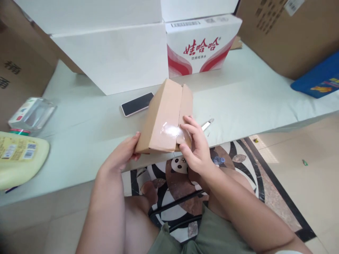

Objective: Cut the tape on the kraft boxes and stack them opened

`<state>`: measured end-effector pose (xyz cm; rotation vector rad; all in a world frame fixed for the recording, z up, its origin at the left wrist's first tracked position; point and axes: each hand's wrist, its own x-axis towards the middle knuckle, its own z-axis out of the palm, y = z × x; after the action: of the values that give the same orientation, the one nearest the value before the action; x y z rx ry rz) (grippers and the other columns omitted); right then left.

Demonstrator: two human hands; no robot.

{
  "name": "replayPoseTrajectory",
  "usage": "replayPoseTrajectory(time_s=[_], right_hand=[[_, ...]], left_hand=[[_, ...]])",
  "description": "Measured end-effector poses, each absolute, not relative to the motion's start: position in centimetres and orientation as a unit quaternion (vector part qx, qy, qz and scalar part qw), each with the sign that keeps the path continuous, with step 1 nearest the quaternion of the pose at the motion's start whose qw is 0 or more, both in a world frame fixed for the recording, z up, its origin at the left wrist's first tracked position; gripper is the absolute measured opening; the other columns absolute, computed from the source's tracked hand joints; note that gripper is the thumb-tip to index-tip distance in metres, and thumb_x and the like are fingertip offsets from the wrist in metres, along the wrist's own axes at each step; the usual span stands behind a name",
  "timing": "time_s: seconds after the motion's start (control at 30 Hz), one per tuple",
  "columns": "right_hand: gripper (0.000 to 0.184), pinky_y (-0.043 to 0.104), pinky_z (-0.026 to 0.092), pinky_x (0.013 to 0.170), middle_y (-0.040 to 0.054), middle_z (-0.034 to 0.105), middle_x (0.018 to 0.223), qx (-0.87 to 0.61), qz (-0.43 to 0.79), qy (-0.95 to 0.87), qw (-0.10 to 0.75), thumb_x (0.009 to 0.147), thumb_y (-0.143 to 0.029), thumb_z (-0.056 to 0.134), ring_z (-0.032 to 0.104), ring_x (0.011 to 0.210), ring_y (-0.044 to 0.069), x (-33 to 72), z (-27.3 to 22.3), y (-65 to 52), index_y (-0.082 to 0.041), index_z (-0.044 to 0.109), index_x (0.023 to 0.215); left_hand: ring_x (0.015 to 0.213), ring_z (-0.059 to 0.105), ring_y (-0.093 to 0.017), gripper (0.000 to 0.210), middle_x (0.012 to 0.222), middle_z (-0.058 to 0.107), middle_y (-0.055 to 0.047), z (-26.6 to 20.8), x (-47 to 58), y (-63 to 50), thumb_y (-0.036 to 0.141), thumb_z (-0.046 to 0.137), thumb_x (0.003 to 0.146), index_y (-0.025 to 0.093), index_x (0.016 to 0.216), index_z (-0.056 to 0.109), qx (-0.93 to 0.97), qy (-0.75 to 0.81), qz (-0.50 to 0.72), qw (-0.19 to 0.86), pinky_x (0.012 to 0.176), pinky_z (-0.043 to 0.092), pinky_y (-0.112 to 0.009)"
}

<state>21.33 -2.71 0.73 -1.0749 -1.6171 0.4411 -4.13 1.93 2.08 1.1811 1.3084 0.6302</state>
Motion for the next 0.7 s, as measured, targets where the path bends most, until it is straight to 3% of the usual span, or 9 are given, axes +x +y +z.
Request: replayPoseTrajectory(time_s=[0.1,0.2,0.27,0.3,0.37,0.4,0.53,0.7], right_hand=[[0.045,0.063,0.035,0.126,0.0104,0.057,0.152,-0.433,0.14,-0.719,0.525,0.098,-0.044,0.058,0.043,0.153,0.033,21.6,1.2,-2.7,-0.031,0.057,0.141],[0.05,0.065,0.033,0.127,0.01,0.058,0.151,-0.425,0.112,-0.747,0.5,0.097,-0.043,0.058,0.045,0.152,0.035,21.7,1.3,-2.6,-0.031,0.055,0.145],[0.054,0.067,0.032,0.126,0.0101,0.057,0.153,-0.423,0.101,-0.761,0.481,0.097,-0.045,0.056,0.044,0.151,0.037,21.6,1.4,-2.6,-0.032,0.053,0.148],[0.056,0.068,0.031,0.126,0.0102,0.056,0.154,-0.422,0.096,-0.766,0.475,0.096,-0.047,0.055,0.044,0.151,0.038,21.5,1.4,-2.7,-0.031,0.053,0.149],[0.057,0.069,0.031,0.126,0.0106,0.053,0.156,-0.424,0.086,-0.767,0.474,0.095,-0.048,0.055,0.042,0.152,0.04,21.1,1.5,-2.8,-0.031,0.054,0.149],[0.057,0.068,0.031,0.126,0.0108,0.052,0.156,-0.428,0.082,-0.765,0.475,0.094,-0.048,0.055,0.042,0.152,0.04,20.9,1.6,-2.8,-0.03,0.055,0.148],[0.054,0.068,0.031,0.126,0.011,0.052,0.154,-0.447,0.078,-0.764,0.459,0.093,-0.045,0.057,0.041,0.152,0.04,20.4,1.8,-3.0,-0.03,0.056,0.145],[0.056,0.069,0.028,0.127,0.0124,0.054,0.153,-0.429,0.098,-0.756,0.484,0.092,-0.045,0.059,0.042,0.152,0.037,20.2,1.6,-2.8,-0.03,0.048,0.145]], left_hand=[[0.04,0.042,-0.013,0.061,0.046,0.047,0.002,2.1,-4.0,1.7,0.077,0.057,0.087,0.021,0.061,0.06,0.556,0.545,0.208,0.592,0.045,0.035,-0.028],[0.051,0.056,-0.016,0.05,0.067,0.068,-0.003,1.8,-4.0,1.8,0.067,0.06,0.09,0.019,0.083,0.074,0.59,0.568,0.229,0.526,0.053,0.046,-0.03],[0.078,0.071,-0.023,0.051,0.106,0.078,-0.011,1.6,-3.9,1.9,0.066,0.065,0.088,0.021,0.11,0.076,0.597,0.564,0.334,0.463,0.068,0.057,-0.035],[0.1,0.073,-0.027,0.055,0.128,0.074,-0.014,1.4,-3.8,2.0,0.067,0.067,0.087,0.024,0.12,0.074,0.602,0.532,0.394,0.447,0.08,0.059,-0.038],[0.139,0.058,-0.032,0.062,0.157,0.055,-0.012,1.1,-3.4,2.0,0.07,0.068,0.085,0.03,0.132,0.07,0.628,0.417,0.472,0.457,0.103,0.056,-0.044],[0.149,0.048,-0.033,0.063,0.163,0.048,-0.009,1.0,-3.1,2.0,0.071,0.068,0.085,0.034,0.135,0.068,0.641,0.358,0.487,0.472,0.112,0.051,-0.046],[0.157,0.037,-0.033,0.063,0.167,0.042,-0.005,0.6,-1.7,1.6,0.071,0.066,0.087,0.04,0.142,0.062,0.642,0.277,0.517,0.494,0.126,0.036,-0.051],[0.157,0.034,-0.036,0.071,0.171,0.035,-0.007,0.7,-1.0,0.9,0.066,0.073,0.084,0.039,0.147,0.053,0.657,0.27,0.522,0.472,0.127,0.034,-0.055]])
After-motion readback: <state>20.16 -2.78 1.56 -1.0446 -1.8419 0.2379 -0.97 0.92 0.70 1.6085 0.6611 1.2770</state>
